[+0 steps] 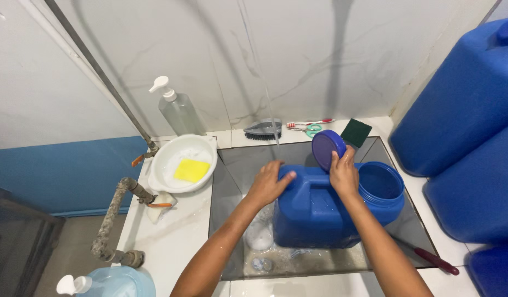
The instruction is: The person cleans blue plastic jerrycans in a sink. They rinse the containers, use scissors to cut off the caps, scrub the exterior with a sponge, and rinse them again. The person handles multiple jerrycans one at a time.
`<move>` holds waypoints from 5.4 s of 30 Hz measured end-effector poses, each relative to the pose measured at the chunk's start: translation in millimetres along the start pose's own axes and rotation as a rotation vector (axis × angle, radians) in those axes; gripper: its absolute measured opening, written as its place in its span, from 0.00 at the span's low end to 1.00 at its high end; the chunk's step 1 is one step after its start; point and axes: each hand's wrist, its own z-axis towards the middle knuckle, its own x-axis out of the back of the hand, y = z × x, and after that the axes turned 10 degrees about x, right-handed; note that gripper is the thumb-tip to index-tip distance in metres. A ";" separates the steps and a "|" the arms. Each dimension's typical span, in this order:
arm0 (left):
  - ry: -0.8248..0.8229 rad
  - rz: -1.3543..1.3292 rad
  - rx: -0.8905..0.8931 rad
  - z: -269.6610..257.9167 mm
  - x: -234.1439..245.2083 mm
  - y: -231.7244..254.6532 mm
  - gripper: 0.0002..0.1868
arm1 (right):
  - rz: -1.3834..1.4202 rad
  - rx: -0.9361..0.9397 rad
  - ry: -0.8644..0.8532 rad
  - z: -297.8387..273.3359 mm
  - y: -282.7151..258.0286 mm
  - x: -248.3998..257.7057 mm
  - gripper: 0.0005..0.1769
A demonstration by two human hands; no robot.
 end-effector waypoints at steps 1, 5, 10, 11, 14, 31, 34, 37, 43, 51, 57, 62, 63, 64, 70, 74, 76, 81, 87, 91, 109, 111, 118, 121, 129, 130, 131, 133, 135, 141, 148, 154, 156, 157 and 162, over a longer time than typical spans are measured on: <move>-0.048 0.065 0.025 -0.1 -0.5 1.6 0.35 | -0.017 0.019 0.007 -0.9 0.6 -3.0 0.26; 0.065 0.270 -0.462 3.0 3.9 1.5 0.29 | -0.044 0.068 0.045 -2.7 8.6 -3.8 0.26; -0.021 0.178 -0.059 2.7 0.4 13.7 0.28 | -0.042 0.079 0.046 -7.8 16.6 -4.2 0.26; -0.094 0.234 -0.051 0.3 -4.8 16.4 0.27 | -0.051 0.087 0.050 -9.8 17.6 -4.8 0.27; -0.201 0.133 -0.194 -6.0 -0.4 12.3 0.28 | -0.004 0.080 0.066 -10.4 27.3 -1.2 0.28; -0.148 0.431 -0.416 -94.3 -49.1 14.2 0.19 | -0.361 0.810 -0.601 24.3 -41.2 -105.5 0.15; -0.070 0.367 -0.485 -108.2 -53.3 4.6 0.18 | -0.475 0.835 -0.522 17.3 -21.2 -156.9 0.12; -0.065 0.357 -0.444 -114.8 -55.5 -2.2 0.18 | -0.477 0.850 -0.507 17.7 -13.2 -173.4 0.09; -0.067 0.390 -0.451 -114.9 -48.7 -13.4 0.18 | -0.408 0.979 -0.413 19.7 -31.0 -144.5 0.05; -0.079 0.381 -0.401 -105.3 -44.6 -2.1 0.18 | 0.003 0.250 -0.493 80.3 -11.5 -171.7 0.23; -0.064 0.383 -0.266 -88.7 -30.5 0.1 0.22 | 0.010 0.091 -0.201 129.2 54.6 -84.0 0.34; -0.009 0.382 -0.184 -60.6 -20.8 7.1 0.21 | 0.788 -0.215 -0.178 112.3 31.5 66.6 0.25; -0.007 0.381 -0.161 -56.8 -21.1 9.1 0.19 | 0.796 -0.251 -0.206 98.9 28.0 84.8 0.25; -0.006 0.381 -0.138 -53.7 -22.9 11.9 0.18 | 0.804 -0.288 -0.234 86.1 28.5 100.1 0.25; 0.006 0.382 -0.153 -41.7 -42.9 33.2 0.20 | 0.192 0.148 -0.479 17.9 77.7 65.4 0.24; -0.015 0.399 -0.166 -39.9 -49.0 42.5 0.18 | -0.346 0.691 -0.419 7.7 72.4 73.7 0.31; -0.043 0.421 -0.188 -36.4 -52.7 46.1 0.18 | -0.588 0.938 -0.562 -1.6 44.1 76.8 0.35; -0.013 0.419 -0.175 -29.7 -61.4 50.6 0.17 | -0.672 0.586 -0.641 -18.5 -12.3 84.4 0.41; -0.065 0.409 -0.235 -31.4 -67.2 49.5 0.14 | -0.694 0.512 -0.634 -32.9 -11.0 93.7 0.48; -0.127 0.487 -0.371 -11.9 -53.9 57.1 0.15 | -0.548 0.492 -0.631 -26.1 2.3 101.0 0.47; -0.059 0.435 -0.223 -30.5 -103.3 67.3 0.11 | -0.724 0.260 -0.143 -54.8 28.0 66.8 0.43; -0.070 0.449 -0.281 -35.7 -99.1 69.0 0.14 | -0.674 0.308 -0.261 -58.3 43.9 77.5 0.42; -0.145 0.554 -0.450 -19.3 -57.8 59.6 0.16 | -0.203 0.011 -0.356 -17.9 116.3 68.8 0.34; -0.106 0.524 -0.468 -19.3 -45.6 51.7 0.17 | -0.368 0.603 -0.385 -4.1 123.9 55.7 0.33; -0.093 0.490 -0.407 -21.1 -47.8 45.0 0.18 | -0.308 -0.113 -0.492 6.8 85.5 57.7 0.37; -0.085 0.489 -0.404 -20.9 -47.7 47.3 0.17 | -0.298 -0.118 -0.472 9.2 89.0 59.4 0.37; -0.070 0.489 -0.408 -23.3 -48.1 48.2 0.17 | -0.240 -0.119 -0.475 10.1 94.9 59.7 0.37; -0.039 0.500 -0.420 -26.5 -44.3 47.5 0.16 | -0.111 -0.121 -0.477 12.6 109.9 52.4 0.37; -0.081 0.505 -0.379 -40.8 -35.6 43.7 0.20 | 0.001 0.058 -0.511 15.0 119.6 35.7 0.33; -0.023 0.385 -0.102 -74.9 -20.7 15.0 0.30 | 0.065 0.526 -0.351 79.8 38.3 -60.1 0.21; 0.183 -0.004 0.509 -60.5 -4.7 -62.7 0.36 | 0.516 -0.188 -0.846 144.2 -90.2 -145.0 0.12; 0.182 0.048 0.261 -6.3 11.8 -100.8 0.37 | 0.360 -0.168 -1.001 151.9 -94.1 -122.2 0.11; 0.065 0.210 0.237 24.0 14.7 -96.7 0.35 | 0.366 -0.137 -0.990 154.9 -93.0 -124.1 0.11; 0.005 0.292 0.225 34.4 11.0 -95.3 0.34 | 0.399 -0.127 -0.974 154.2 -92.6 -127.7 0.10; 0.549 0.440 -0.262 79.1 -39.7 -65.9 0.27 | 0.165 0.101 -0.949 155.0 -91.3 -137.6 0.15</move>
